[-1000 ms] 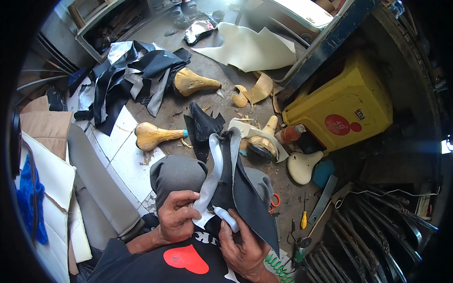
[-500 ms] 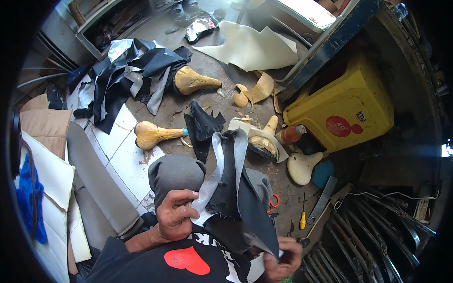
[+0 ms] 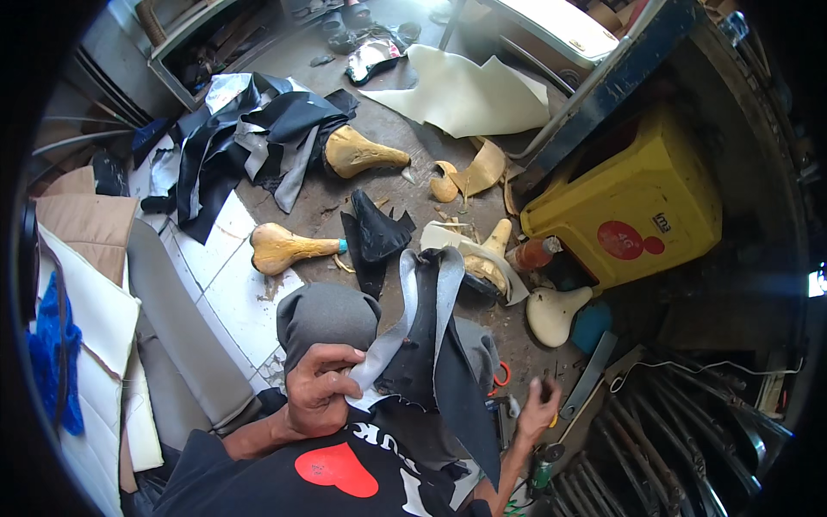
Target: The person reupholsters a small seat by stretching a black vinyl cover over the metal frame and securing it with adhesive or staples.
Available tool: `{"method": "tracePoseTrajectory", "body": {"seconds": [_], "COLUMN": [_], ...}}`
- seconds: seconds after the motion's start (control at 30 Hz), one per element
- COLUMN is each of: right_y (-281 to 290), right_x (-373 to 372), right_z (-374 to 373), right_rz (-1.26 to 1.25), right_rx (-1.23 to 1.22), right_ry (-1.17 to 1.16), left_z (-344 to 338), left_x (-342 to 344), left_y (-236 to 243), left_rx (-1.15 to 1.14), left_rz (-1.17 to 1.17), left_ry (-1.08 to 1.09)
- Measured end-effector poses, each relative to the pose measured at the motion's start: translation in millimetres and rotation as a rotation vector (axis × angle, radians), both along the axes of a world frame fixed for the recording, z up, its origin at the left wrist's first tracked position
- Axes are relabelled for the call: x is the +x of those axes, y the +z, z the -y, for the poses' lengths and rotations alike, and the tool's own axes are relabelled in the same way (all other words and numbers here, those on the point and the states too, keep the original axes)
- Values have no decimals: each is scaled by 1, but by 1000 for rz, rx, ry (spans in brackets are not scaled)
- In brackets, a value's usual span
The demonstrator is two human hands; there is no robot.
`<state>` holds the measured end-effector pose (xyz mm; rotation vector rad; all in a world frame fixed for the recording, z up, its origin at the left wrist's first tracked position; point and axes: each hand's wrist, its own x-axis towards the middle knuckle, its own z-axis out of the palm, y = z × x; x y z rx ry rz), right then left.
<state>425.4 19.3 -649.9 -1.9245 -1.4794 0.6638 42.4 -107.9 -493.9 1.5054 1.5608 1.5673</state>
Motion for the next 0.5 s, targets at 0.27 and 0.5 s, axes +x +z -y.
{"method": "tracePoseTrajectory", "body": {"seconds": [0.27,0.5], "right_y": [231,223], "right_x": [-179,-182], "right_z": [-22,2], "right_rz": [-482,-816], "right_rx": [-337,-297], "right_ry": [674,596], "left_z": [-5,-2], "left_x": [4,22], "left_y": [-10,-26], "left_rx": [102,154], "left_rz": [200,929], "left_ry": [48,-7]}}
